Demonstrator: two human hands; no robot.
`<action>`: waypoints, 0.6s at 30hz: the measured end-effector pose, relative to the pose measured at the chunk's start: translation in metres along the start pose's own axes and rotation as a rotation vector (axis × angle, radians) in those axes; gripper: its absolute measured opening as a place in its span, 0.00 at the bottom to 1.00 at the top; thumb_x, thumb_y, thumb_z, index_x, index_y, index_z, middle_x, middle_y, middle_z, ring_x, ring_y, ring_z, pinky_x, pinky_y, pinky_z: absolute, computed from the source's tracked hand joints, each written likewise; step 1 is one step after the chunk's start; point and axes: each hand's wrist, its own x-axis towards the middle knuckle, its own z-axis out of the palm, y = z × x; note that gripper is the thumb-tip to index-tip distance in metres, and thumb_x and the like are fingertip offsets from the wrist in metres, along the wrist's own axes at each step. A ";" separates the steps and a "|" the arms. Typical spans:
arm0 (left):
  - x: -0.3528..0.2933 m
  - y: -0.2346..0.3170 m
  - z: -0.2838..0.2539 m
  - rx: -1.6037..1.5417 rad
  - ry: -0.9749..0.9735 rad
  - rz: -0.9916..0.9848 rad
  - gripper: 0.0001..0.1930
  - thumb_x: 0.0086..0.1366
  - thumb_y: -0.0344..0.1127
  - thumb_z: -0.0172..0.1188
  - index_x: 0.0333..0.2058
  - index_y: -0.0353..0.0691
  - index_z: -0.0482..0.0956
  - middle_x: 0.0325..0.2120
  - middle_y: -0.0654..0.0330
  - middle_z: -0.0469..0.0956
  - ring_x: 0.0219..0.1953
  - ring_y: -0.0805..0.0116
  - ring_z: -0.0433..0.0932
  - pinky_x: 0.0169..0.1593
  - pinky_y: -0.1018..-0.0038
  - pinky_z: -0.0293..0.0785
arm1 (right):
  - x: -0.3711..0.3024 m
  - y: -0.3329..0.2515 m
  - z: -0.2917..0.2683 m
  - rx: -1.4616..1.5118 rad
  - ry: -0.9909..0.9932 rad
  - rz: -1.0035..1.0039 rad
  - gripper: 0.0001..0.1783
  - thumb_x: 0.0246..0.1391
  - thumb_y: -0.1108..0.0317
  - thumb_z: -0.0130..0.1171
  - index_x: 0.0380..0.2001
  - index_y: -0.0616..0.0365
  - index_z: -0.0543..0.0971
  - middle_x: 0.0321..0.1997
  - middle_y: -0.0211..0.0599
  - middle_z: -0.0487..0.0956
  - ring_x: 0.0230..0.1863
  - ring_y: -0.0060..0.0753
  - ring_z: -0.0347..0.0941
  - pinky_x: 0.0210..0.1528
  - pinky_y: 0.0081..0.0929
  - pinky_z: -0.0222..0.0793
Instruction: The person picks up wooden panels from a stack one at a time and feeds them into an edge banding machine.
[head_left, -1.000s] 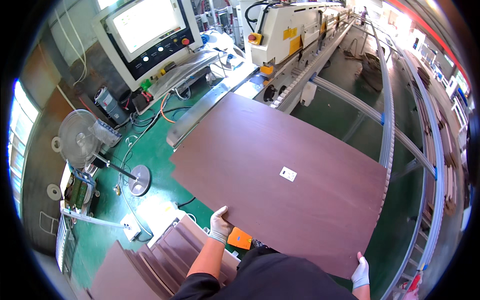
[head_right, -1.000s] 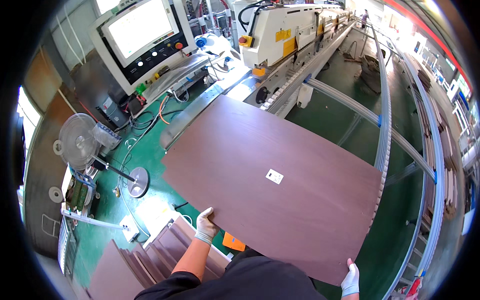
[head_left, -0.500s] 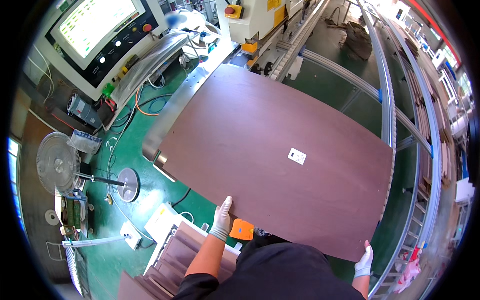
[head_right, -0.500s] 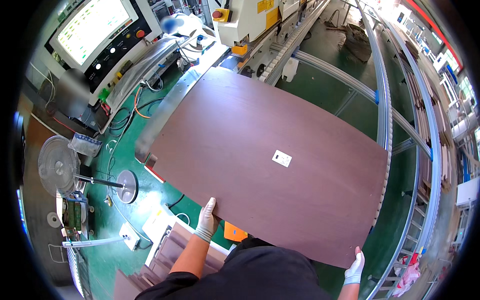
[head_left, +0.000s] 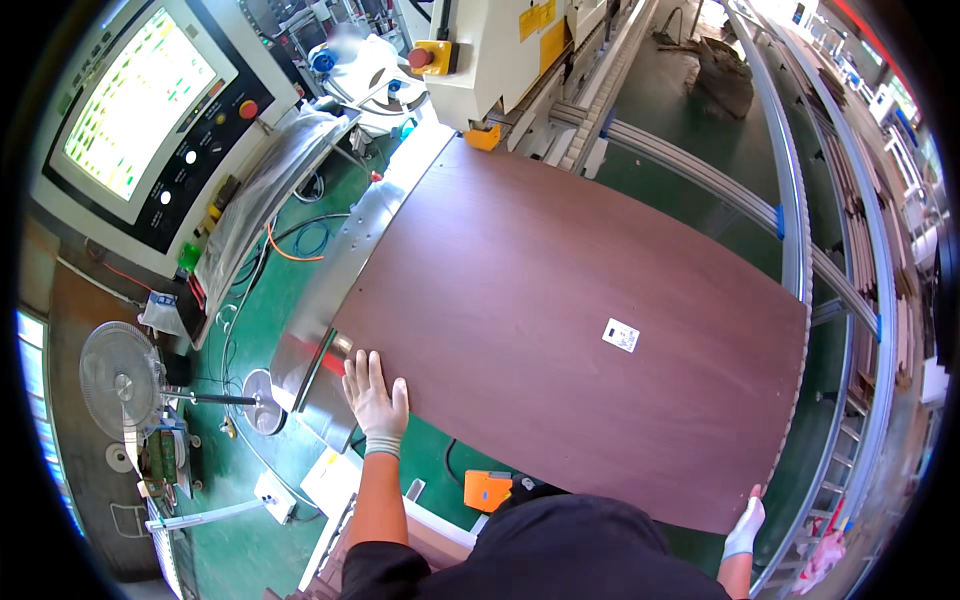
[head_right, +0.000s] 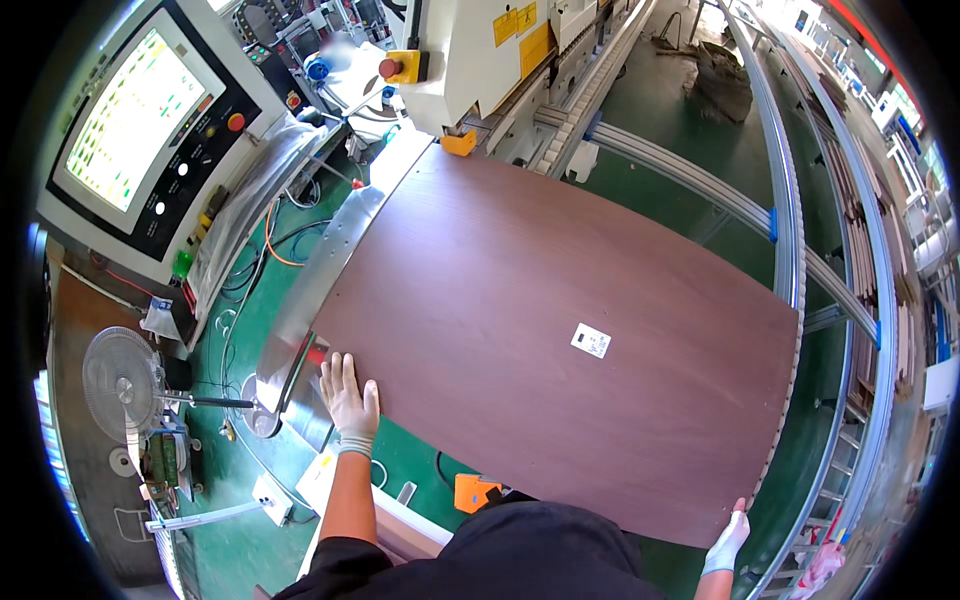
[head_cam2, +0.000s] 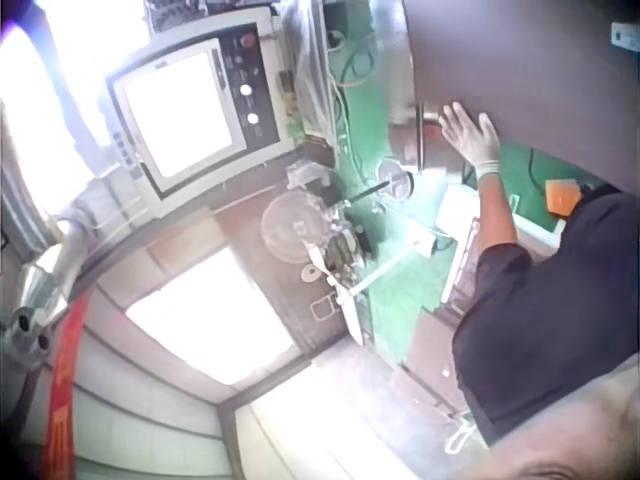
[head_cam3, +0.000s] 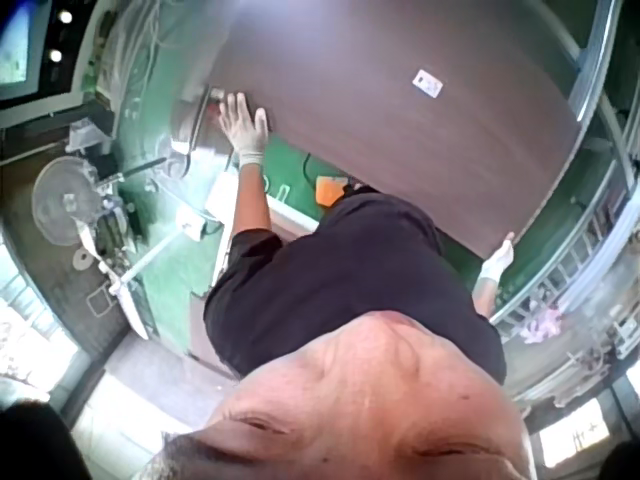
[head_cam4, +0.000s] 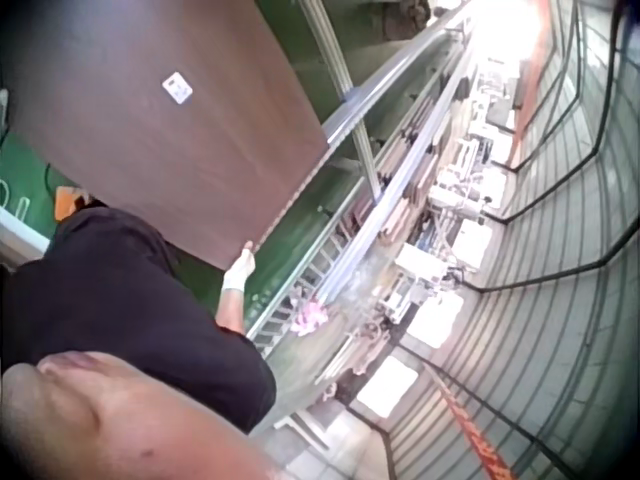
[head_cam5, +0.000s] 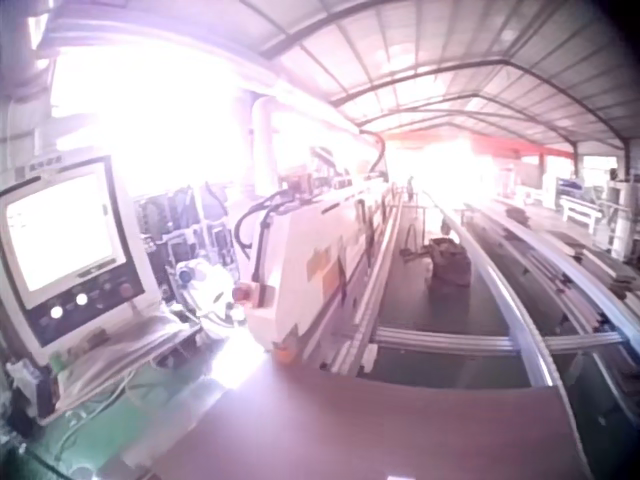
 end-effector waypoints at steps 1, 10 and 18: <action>0.007 0.006 0.004 0.005 -0.001 -0.005 0.34 0.62 0.48 0.54 0.65 0.38 0.63 0.68 0.47 0.58 0.71 0.41 0.50 0.72 0.51 0.42 | 0.002 -0.013 0.008 -0.019 -0.031 -0.004 0.27 0.64 0.45 0.55 0.45 0.63 0.77 0.44 0.32 0.78 0.43 0.26 0.75 0.49 0.27 0.73; 0.072 0.073 0.046 -0.009 0.156 -0.166 0.39 0.64 0.53 0.50 0.68 0.36 0.56 0.69 0.44 0.54 0.72 0.44 0.50 0.72 0.53 0.44 | 0.082 -0.058 0.050 -0.001 -0.147 0.037 0.36 0.64 0.41 0.53 0.58 0.65 0.72 0.55 0.38 0.76 0.52 0.36 0.74 0.56 0.34 0.70; 0.087 0.086 0.036 0.189 -0.091 -0.289 0.45 0.65 0.67 0.44 0.69 0.38 0.55 0.71 0.50 0.51 0.73 0.52 0.47 0.73 0.57 0.39 | 0.166 -0.086 0.088 0.114 -0.247 -0.009 0.33 0.68 0.45 0.46 0.60 0.65 0.70 0.57 0.38 0.75 0.55 0.38 0.73 0.58 0.34 0.69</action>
